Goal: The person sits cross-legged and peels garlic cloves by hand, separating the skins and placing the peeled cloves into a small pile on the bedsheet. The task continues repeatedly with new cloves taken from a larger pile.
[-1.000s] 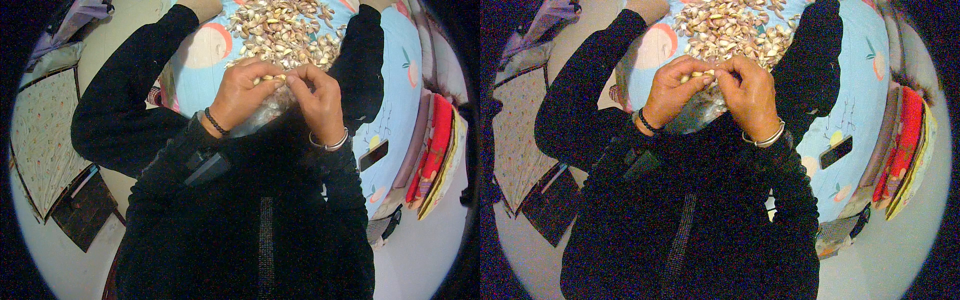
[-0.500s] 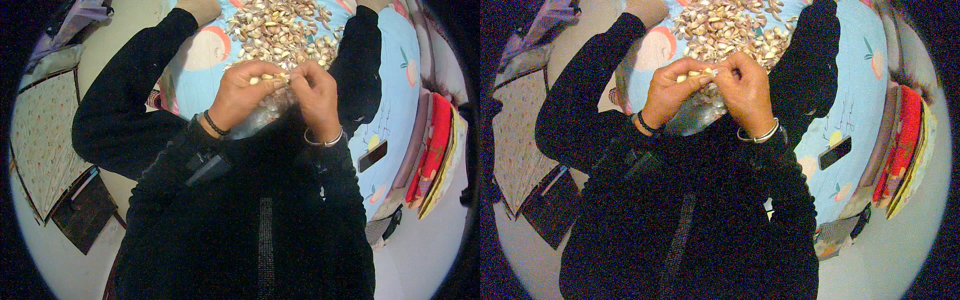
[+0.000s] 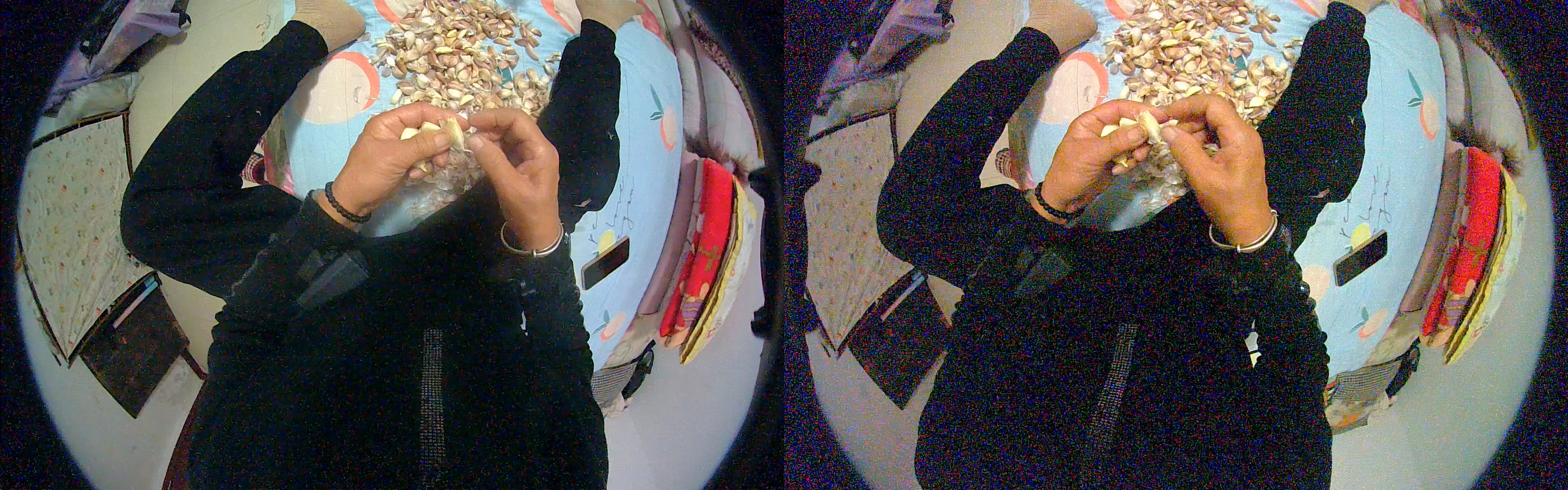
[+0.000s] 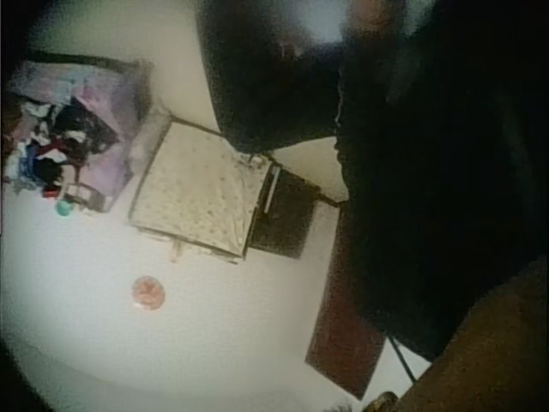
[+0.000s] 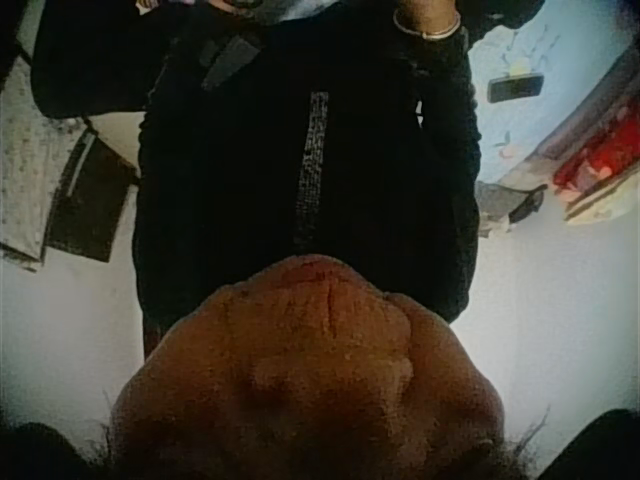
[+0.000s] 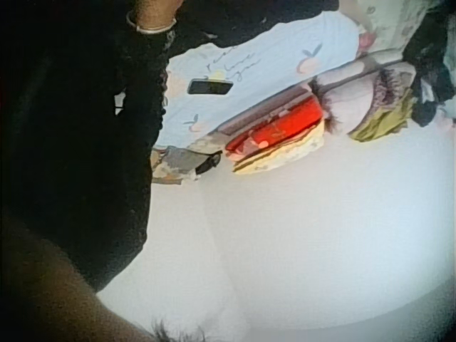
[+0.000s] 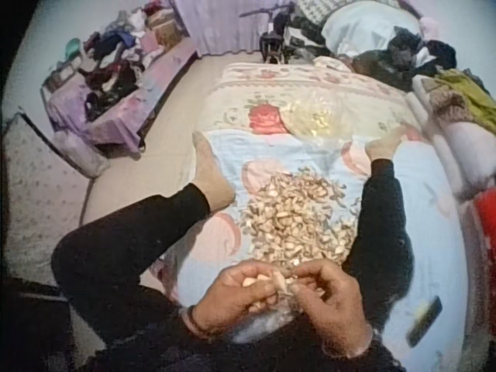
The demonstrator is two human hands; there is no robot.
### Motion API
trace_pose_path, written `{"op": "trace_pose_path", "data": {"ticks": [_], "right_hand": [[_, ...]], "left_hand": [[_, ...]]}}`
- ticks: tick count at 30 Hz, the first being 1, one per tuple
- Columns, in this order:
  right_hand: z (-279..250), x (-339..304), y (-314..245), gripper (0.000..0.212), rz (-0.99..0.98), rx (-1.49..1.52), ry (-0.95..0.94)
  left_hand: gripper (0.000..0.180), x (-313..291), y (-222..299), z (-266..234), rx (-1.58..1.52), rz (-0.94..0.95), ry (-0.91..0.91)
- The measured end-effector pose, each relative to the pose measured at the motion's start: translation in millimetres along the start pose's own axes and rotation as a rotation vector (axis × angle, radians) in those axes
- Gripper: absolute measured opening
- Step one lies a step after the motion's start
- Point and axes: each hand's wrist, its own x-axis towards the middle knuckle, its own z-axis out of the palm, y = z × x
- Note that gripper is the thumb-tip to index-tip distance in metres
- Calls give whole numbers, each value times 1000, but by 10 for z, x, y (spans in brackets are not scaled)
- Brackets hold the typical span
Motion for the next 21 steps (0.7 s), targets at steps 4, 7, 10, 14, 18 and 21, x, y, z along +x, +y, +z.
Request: {"op": "trace_pose_path", "data": {"ticks": [4, 7, 10, 14, 18, 21], "right_hand": [[6, 15, -27, 12, 53, 0, -88], [3, -2, 3, 11, 73, -54, -81], [52, 23, 57, 10, -43, -75, -18], [84, 1, 83, 10, -91, -114, 14], [90, 6, 106, 11, -156, -104, 52], [72, 3, 126, 11, -82, -89, 66]], "left_hand": [[20, 19, -54, 10, -7, 62, 45], [20, 17, -79, 14, 101, 52, 109], [23, 7, -102, 20, 153, 27, 146], [26, 47, -125, 25, 199, 109, 105], [25, 14, -82, -6, 252, 43, 91], [24, 1, -74, 11, 272, 75, 87]]}}
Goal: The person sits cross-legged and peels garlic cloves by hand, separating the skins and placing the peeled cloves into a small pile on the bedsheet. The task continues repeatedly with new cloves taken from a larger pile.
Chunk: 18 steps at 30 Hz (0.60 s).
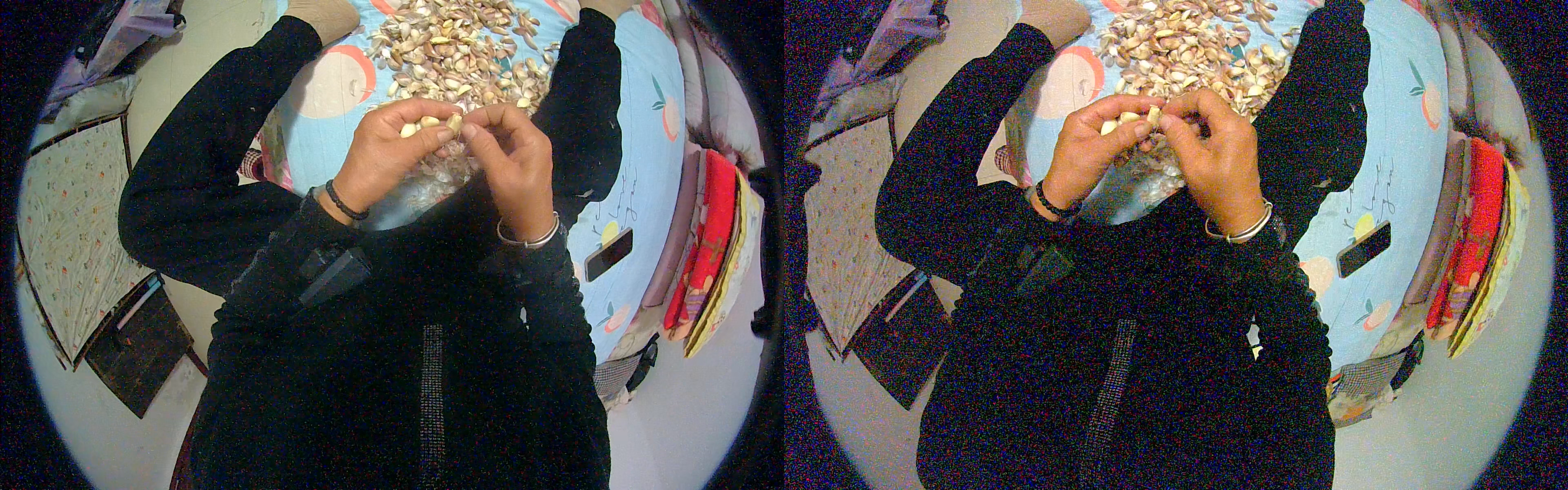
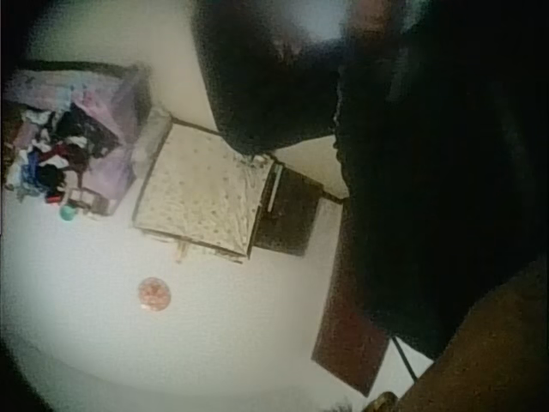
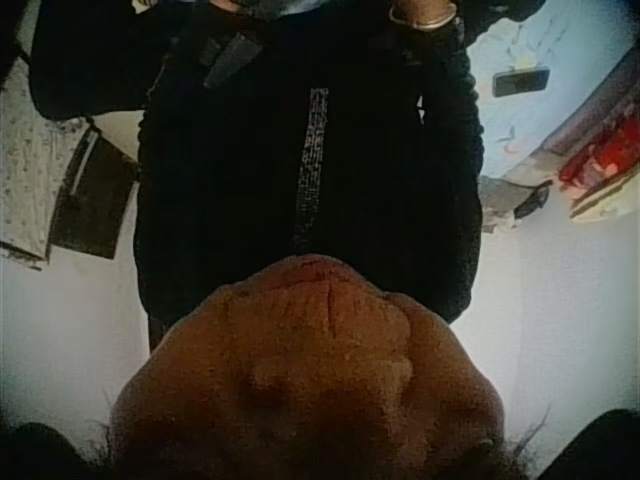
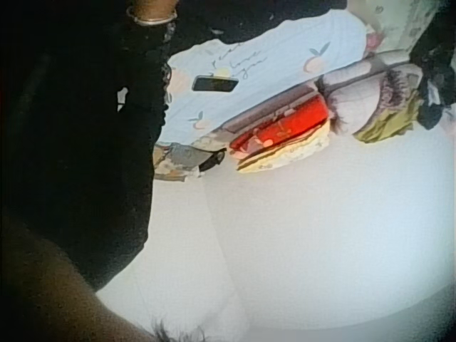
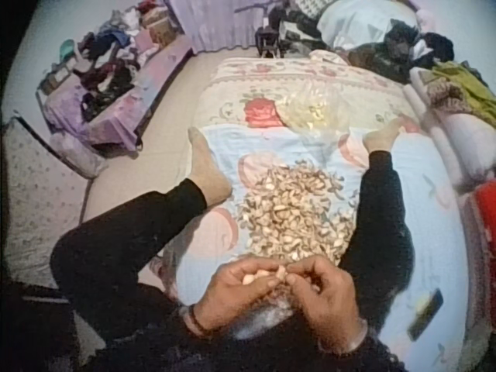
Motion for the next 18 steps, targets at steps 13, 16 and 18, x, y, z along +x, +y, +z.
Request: {"op": "trace_pose_path", "data": {"ticks": [13, 16, 18], "right_hand": [[-8, 10, -54, 7, 54, -192, -58], [18, 17, -77, 5, 16, -200, -28], [38, 14, -68, 5, 32, -163, -8]], "left_hand": [[22, 35, 29, 28, 626, 553, 101], [20, 32, 43, 45, 619, 529, 102], [18, 11, 42, 69, 448, 404, 92]]}}
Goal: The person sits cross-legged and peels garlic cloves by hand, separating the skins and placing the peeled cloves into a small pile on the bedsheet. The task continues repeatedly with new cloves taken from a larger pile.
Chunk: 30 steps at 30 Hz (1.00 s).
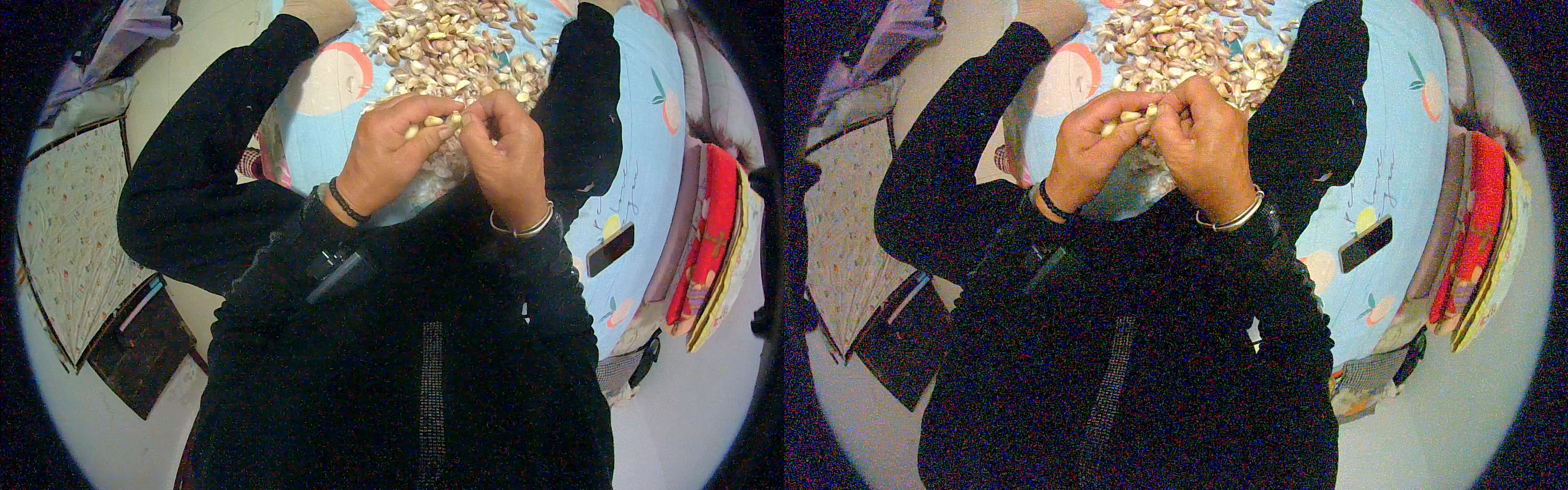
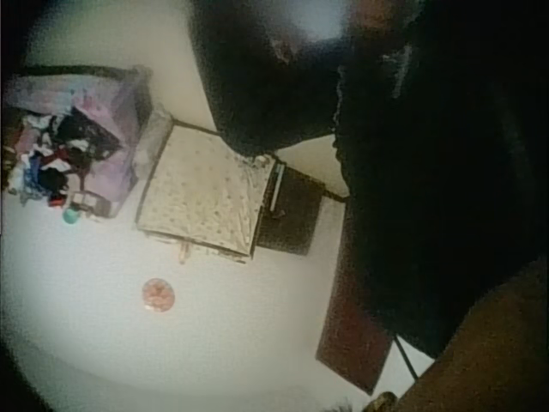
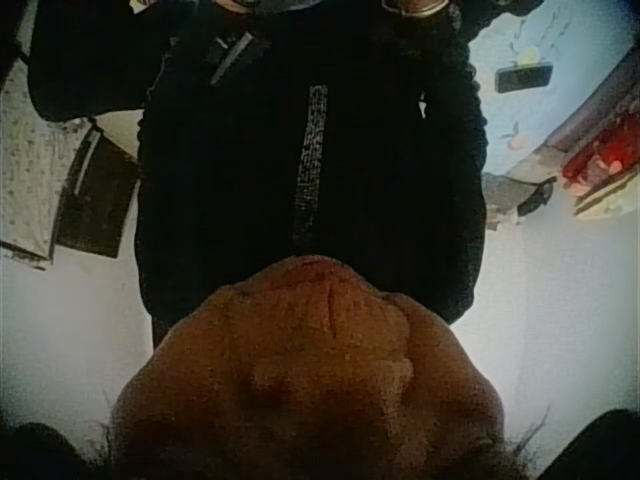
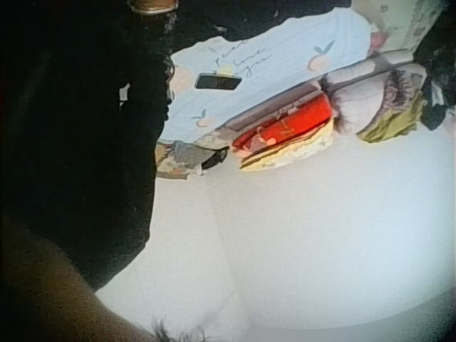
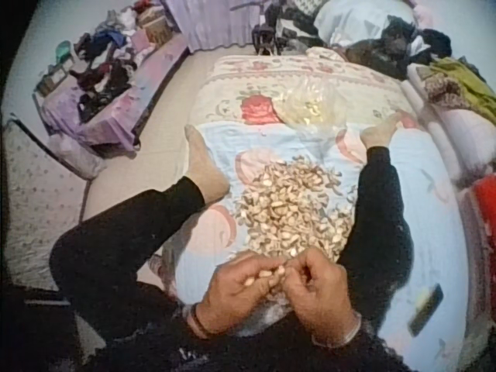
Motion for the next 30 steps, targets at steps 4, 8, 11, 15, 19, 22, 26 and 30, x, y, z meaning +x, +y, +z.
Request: {"op": "trace_pose_path", "data": {"ticks": [4, 8, 11, 15, 19, 22, 26, 30], "right_hand": [[10, 4, 62, 10, 2, 67, 71], [-117, -43, 95, 10, 40, -10, 116], [-184, -56, 86, 10, 88, -23, 41], [-168, 11, 63, 14, -3, 69, -35], [-148, 43, 35, 10, 105, 262, -169], [-133, 42, 31, 10, 97, 273, -159], [-91, 37, 48, 10, 74, 268, -131], [-58, 18, 57, 9, 6, 128, -71]], "left_hand": [[20, -7, -8, -17, -530, -383, -38], [27, 39, -67, -96, -913, -513, 5], [27, 35, -79, -122, -864, -498, -55], [25, 14, -61, -65, -684, -408, -93], [22, 5, -48, -36, -575, -374, -105], [17, -12, -51, -18, -568, -342, -79], [16, -13, -79, -12, -520, -334, -50], [17, -15, -99, -23, -531, -335, -76]]}}
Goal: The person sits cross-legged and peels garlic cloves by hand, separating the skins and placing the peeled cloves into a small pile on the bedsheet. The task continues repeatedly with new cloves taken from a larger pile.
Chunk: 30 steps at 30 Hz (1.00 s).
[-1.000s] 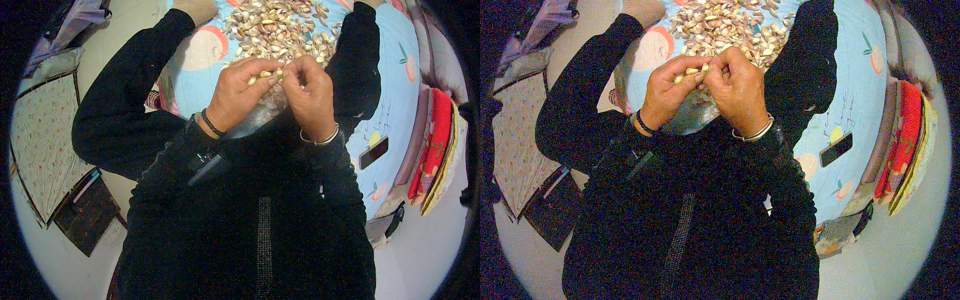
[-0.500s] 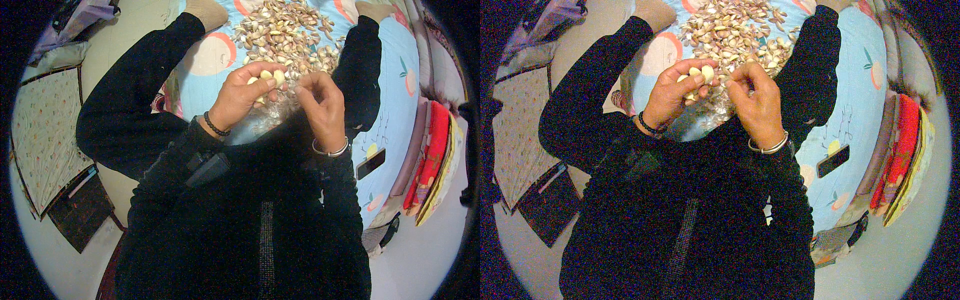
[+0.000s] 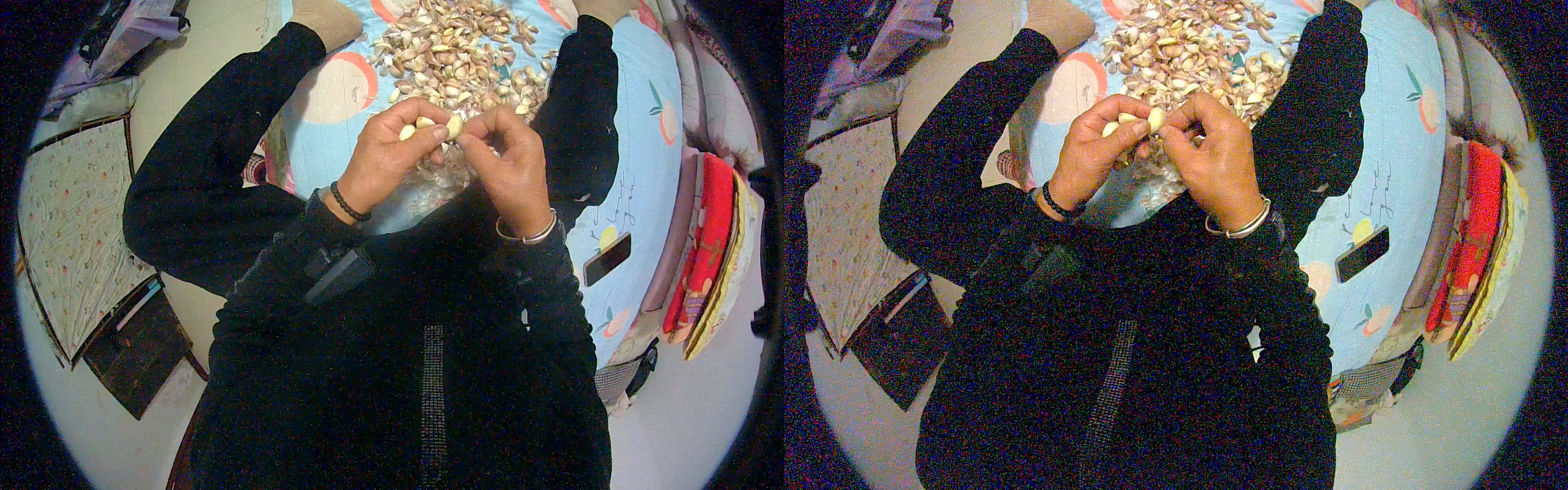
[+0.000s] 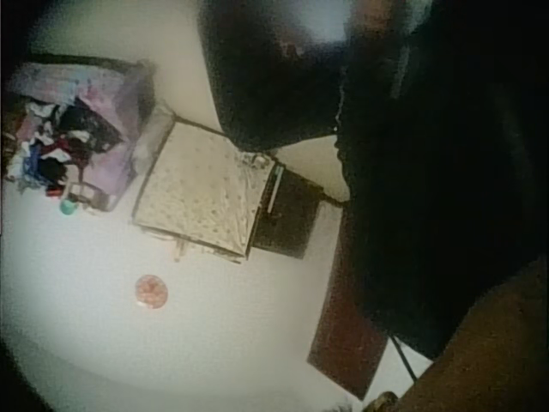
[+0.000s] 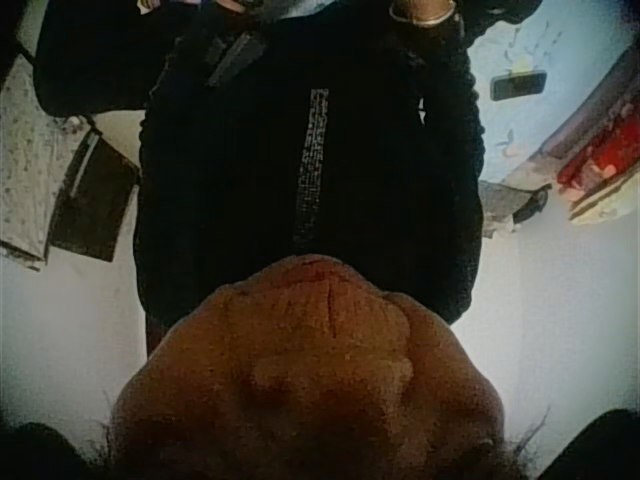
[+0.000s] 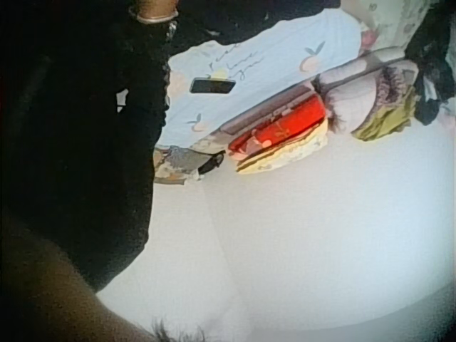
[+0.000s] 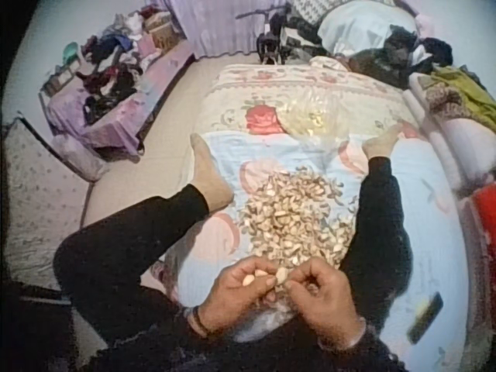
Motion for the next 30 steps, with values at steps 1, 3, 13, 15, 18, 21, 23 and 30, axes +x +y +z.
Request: {"op": "trace_pose_path", "data": {"ticks": [1, 3, 13, 15, 18, 21, 23, 30], "right_hand": [[3, -6, 1, 8, -23, -43, -2], [2, -19, -2, 8, -86, -122, -6], [-94, -56, -89, 9, 51, 2, -64], [-91, -59, -102, 10, -2, -92, -57], [-67, -46, -105, 8, -60, -228, -22], [-70, -30, -107, 7, -251, -377, 5], [-76, -25, -114, 7, -286, -439, 0], [-70, -22, -145, 9, -219, -398, -16]], "left_hand": [[17, -7, 0, -4, 18, -10, -4], [17, -14, 2, -7, 76, 4, -11], [15, -51, 40, 36, 332, 147, 18], [15, -54, 60, 38, 445, 216, 35], [15, -39, 77, 39, 608, 376, 41], [15, -23, 72, 39, 654, 403, 44], [16, -30, 65, 38, 656, 366, 37], [15, -48, 62, 66, 326, 129, -3]]}}
